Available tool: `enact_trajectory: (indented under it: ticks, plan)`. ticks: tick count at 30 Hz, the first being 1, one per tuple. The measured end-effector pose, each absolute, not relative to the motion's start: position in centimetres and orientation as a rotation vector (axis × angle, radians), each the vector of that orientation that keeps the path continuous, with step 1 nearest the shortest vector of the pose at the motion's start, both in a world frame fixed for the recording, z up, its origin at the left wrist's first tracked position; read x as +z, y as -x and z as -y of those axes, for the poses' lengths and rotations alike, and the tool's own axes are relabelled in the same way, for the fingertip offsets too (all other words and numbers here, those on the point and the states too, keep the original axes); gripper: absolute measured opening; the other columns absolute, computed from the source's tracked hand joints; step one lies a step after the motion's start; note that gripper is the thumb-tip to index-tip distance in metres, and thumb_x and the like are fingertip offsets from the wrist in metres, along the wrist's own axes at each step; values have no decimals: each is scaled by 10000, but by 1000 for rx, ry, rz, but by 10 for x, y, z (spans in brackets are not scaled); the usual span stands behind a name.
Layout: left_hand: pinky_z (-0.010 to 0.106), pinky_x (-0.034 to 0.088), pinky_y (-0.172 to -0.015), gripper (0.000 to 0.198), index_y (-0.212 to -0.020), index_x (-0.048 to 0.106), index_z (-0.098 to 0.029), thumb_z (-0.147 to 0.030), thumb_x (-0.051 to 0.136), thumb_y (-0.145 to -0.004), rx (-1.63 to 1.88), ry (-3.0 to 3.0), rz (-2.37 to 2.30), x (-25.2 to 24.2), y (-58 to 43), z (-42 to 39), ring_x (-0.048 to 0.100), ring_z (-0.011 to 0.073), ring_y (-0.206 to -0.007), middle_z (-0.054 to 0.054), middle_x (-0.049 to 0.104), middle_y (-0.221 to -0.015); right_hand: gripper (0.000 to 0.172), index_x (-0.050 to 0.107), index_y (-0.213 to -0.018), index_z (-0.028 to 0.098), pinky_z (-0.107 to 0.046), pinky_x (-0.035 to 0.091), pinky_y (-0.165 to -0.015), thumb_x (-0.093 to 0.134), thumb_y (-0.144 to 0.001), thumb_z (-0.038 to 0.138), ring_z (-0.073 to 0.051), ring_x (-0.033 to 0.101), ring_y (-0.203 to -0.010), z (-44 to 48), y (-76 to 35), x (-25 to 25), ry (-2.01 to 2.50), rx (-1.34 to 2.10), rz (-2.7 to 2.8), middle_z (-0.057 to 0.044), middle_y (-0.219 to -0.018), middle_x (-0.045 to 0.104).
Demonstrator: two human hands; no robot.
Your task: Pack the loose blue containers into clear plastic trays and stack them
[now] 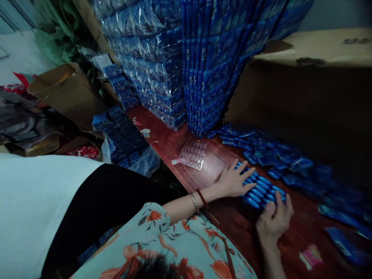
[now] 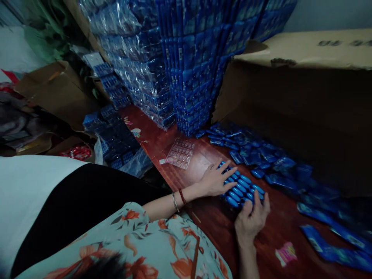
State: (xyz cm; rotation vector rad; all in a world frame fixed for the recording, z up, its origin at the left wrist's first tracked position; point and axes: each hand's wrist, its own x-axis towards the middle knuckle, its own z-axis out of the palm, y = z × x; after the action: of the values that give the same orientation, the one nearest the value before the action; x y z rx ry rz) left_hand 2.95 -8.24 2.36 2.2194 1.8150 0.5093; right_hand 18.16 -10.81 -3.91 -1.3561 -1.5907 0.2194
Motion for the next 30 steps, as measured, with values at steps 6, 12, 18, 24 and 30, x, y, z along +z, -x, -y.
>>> enact_trajectory:
  ticks: [6,12,18,24,30]
  plan:
    - [488,403,-997,559,-1397,336,-235,-514,334,-912,551,-2192,-1804,24,-29,82,233,320,-1357,69,297,-1482,501,524,-1266,62,-498,332,-1032,292,-949,373,-292,391,-1288,104,-181,-42,1314,154,1602,-216,-1372,426]
    - [492,413,-994,559,-1395,339,-227,-509,332,-913,553,-2190,-1806,24,-29,82,229,319,-1361,78,298,-1481,495,539,-1254,73,-502,353,-1013,316,-941,385,-302,421,-1263,104,-181,-38,1328,149,1592,-214,-1360,441]
    - [499,427,-981,572,-1397,330,-237,-531,322,-907,550,-2187,-1790,24,-28,81,244,318,-1358,81,305,-1479,507,521,-1284,112,-553,328,-1017,318,-931,414,-335,419,-1252,104,-181,-35,1337,166,1609,-196,-1368,432]
    - [507,423,-977,563,-1387,343,-232,-525,328,-906,618,-2178,-1789,18,-29,80,242,318,-1358,88,317,-1470,487,534,-1269,110,-530,349,-1008,342,-927,399,-322,432,-1248,103,-182,-38,1347,154,1587,-191,-1351,452]
    - [510,391,-999,570,-1399,318,-218,-517,303,-913,613,-2152,-1776,13,-31,79,175,313,-1382,80,291,-1485,464,546,-1257,109,-536,354,-1001,361,-926,377,-327,444,-1235,102,-184,-43,1348,106,1588,-197,-1338,468]
